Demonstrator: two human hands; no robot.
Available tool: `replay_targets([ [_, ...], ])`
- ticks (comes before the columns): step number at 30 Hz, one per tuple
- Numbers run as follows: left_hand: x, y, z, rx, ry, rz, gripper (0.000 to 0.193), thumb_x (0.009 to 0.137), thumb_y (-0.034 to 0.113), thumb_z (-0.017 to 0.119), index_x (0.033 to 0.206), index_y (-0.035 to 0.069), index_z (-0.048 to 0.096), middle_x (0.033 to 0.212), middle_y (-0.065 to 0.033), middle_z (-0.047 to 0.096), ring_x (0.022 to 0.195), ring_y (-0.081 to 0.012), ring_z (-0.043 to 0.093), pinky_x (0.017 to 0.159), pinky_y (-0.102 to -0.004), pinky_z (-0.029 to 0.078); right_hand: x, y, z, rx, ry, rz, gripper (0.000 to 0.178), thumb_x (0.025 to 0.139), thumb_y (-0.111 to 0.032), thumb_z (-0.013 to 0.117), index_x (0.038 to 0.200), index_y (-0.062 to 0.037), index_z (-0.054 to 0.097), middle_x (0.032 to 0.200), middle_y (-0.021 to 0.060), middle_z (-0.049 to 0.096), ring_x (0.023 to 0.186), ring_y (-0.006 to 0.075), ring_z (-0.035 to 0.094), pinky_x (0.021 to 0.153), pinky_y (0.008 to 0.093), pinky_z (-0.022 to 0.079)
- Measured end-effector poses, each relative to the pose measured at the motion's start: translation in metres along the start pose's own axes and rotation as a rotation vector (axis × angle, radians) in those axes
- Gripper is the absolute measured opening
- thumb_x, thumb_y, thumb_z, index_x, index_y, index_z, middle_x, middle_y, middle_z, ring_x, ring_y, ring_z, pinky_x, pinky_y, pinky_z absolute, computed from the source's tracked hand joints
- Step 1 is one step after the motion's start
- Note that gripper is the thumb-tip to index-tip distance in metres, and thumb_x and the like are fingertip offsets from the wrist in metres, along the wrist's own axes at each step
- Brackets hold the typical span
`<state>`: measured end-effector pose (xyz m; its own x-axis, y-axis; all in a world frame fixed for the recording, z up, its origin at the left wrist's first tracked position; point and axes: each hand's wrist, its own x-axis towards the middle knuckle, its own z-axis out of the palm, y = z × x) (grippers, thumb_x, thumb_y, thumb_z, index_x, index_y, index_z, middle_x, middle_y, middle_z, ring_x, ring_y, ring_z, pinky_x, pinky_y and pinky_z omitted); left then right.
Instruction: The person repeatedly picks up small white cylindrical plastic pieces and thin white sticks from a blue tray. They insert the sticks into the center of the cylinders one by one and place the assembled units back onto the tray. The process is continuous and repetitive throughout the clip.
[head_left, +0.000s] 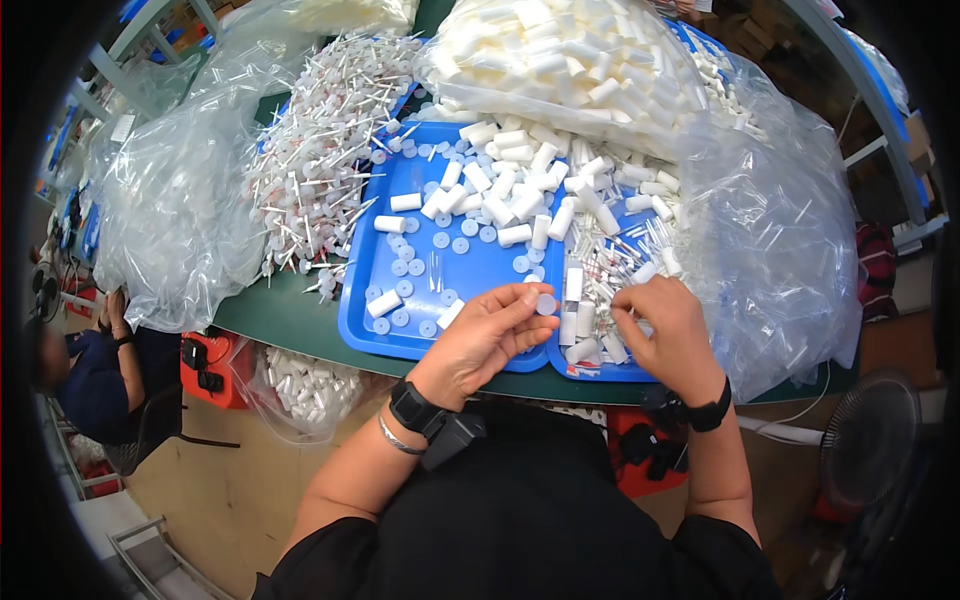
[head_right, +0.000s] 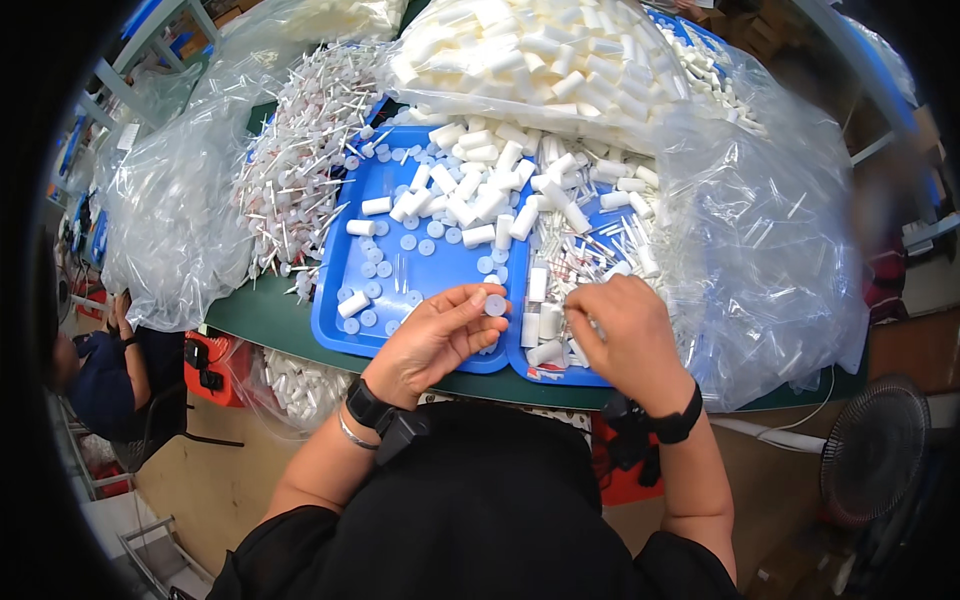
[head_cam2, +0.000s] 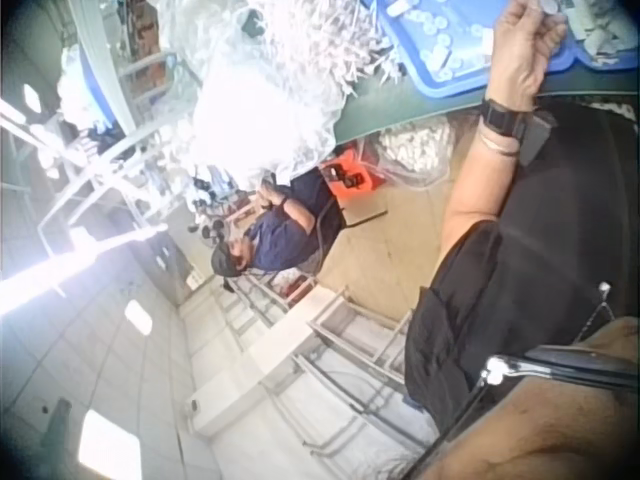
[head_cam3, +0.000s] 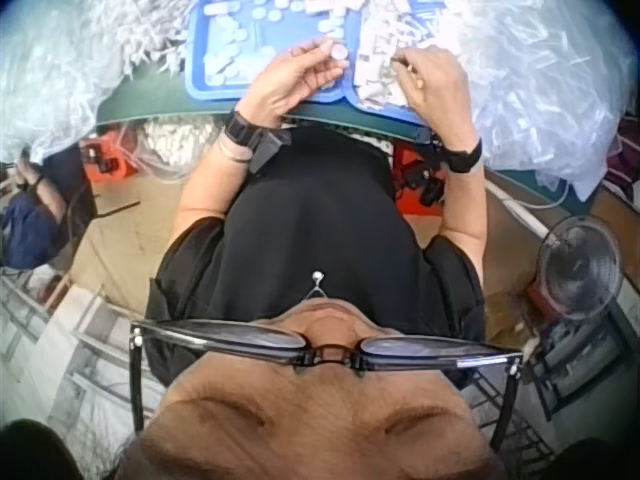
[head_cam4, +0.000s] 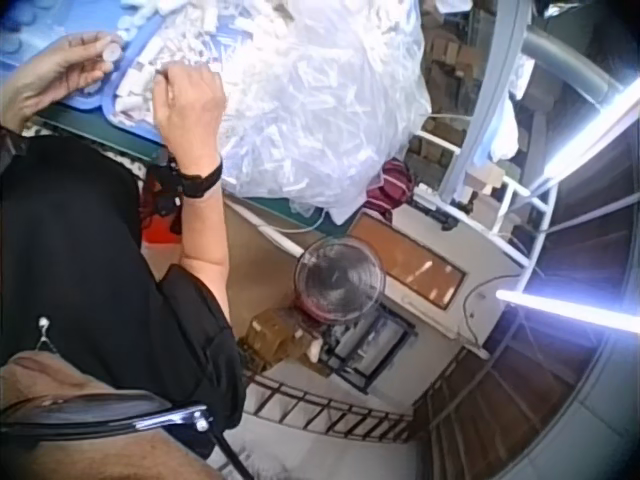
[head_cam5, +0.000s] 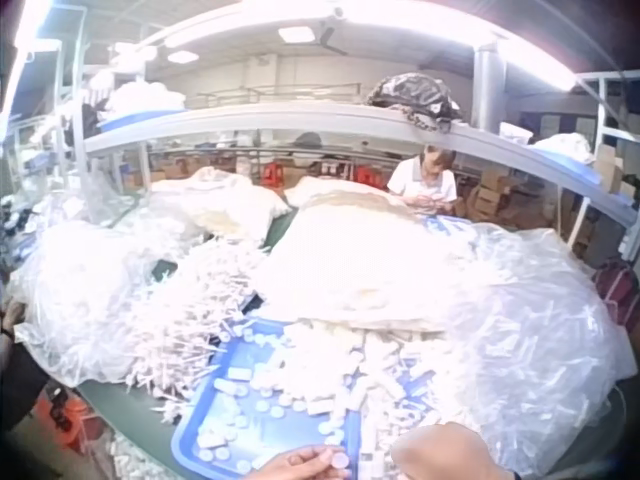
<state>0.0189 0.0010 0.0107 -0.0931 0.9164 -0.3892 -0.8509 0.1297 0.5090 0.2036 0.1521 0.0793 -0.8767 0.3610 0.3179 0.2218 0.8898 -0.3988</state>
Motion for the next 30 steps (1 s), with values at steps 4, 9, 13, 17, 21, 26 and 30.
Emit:
replay_targets([
  [4, -0.001, -0.002, 0.007, -0.062, -0.021, -0.033, 0.032, 0.100, 0.020, 0.060, 0.123, -0.002, 0.058, 0.098, -0.0074, 0.067, 0.093, -0.0152, 0.068, 0.084, -0.0251, 0.057, 0.000, -0.013, 0.001, -0.111, -0.007, -0.119, 0.013, 0.075, -0.004, 0.074, 0.083, -0.0083, 0.065, 0.075, 0.0048, 0.063, 0.072, 0.0255, 0.056, 0.066, 0.0379, 0.042],
  [9, -0.003, -0.003, 0.006, -0.069, -0.026, -0.024, 0.033, 0.100, 0.021, 0.060, 0.123, -0.002, 0.058, 0.099, -0.0075, 0.067, 0.094, -0.0151, 0.068, 0.085, -0.0249, 0.056, 0.001, -0.014, 0.002, -0.151, 0.031, -0.132, 0.011, 0.075, -0.005, 0.072, 0.083, -0.0074, 0.065, 0.072, 0.0039, 0.059, 0.070, 0.0236, 0.053, 0.065, 0.0365, 0.041],
  [13, -0.004, -0.005, 0.005, -0.062, 0.002, -0.004, 0.032, 0.099, 0.020, 0.062, 0.122, -0.002, 0.059, 0.101, -0.0082, 0.066, 0.094, -0.0157, 0.068, 0.085, -0.0252, 0.056, 0.002, -0.015, 0.002, -0.197, 0.040, -0.163, 0.010, 0.075, -0.005, 0.071, 0.083, -0.0073, 0.066, 0.070, 0.0032, 0.056, 0.069, 0.0222, 0.052, 0.065, 0.0355, 0.040],
  [17, -0.005, -0.007, 0.009, 0.094, 0.071, 0.072, 0.030, 0.097, 0.018, 0.064, 0.120, -0.001, 0.061, 0.102, -0.0071, 0.067, 0.094, -0.0155, 0.068, 0.084, -0.0259, 0.056, 0.003, -0.018, -0.001, -0.210, 0.046, -0.196, 0.011, 0.075, -0.005, 0.072, 0.083, -0.0070, 0.066, 0.069, 0.0028, 0.054, 0.069, 0.0220, 0.051, 0.065, 0.0354, 0.039],
  [21, -0.006, -0.008, 0.014, 0.177, 0.075, 0.082, 0.029, 0.097, 0.017, 0.065, 0.120, 0.000, 0.062, 0.102, -0.0062, 0.067, 0.093, -0.0144, 0.067, 0.084, -0.0261, 0.056, 0.006, -0.024, 0.003, -0.175, 0.043, -0.233, 0.012, 0.076, -0.008, 0.074, 0.084, -0.0067, 0.066, 0.068, 0.0030, 0.053, 0.068, 0.0220, 0.051, 0.064, 0.0355, 0.039],
  [26, -0.002, -0.019, 0.009, -0.023, 0.029, 0.017, 0.029, 0.097, 0.017, 0.064, 0.121, 0.001, 0.062, 0.102, -0.0056, 0.067, 0.091, -0.0130, 0.066, 0.084, -0.0257, 0.055, 0.001, -0.016, 0.021, 0.043, 0.054, -0.127, 0.007, 0.083, -0.008, 0.072, 0.086, -0.0044, 0.066, 0.067, 0.0056, 0.058, 0.062, 0.0244, 0.054, 0.061, 0.0371, 0.042],
  [30, -0.003, -0.026, 0.013, -0.175, -0.019, 0.025, 0.032, 0.097, 0.019, 0.065, 0.120, -0.002, 0.061, 0.098, -0.0043, 0.067, 0.088, -0.0104, 0.065, 0.083, -0.0247, 0.055, -0.008, -0.029, 0.036, 0.531, 0.017, 0.335, 0.005, 0.087, -0.007, 0.068, 0.085, -0.0024, 0.066, 0.067, 0.0103, 0.062, 0.060, 0.0299, 0.059, 0.058, 0.0402, 0.045],
])
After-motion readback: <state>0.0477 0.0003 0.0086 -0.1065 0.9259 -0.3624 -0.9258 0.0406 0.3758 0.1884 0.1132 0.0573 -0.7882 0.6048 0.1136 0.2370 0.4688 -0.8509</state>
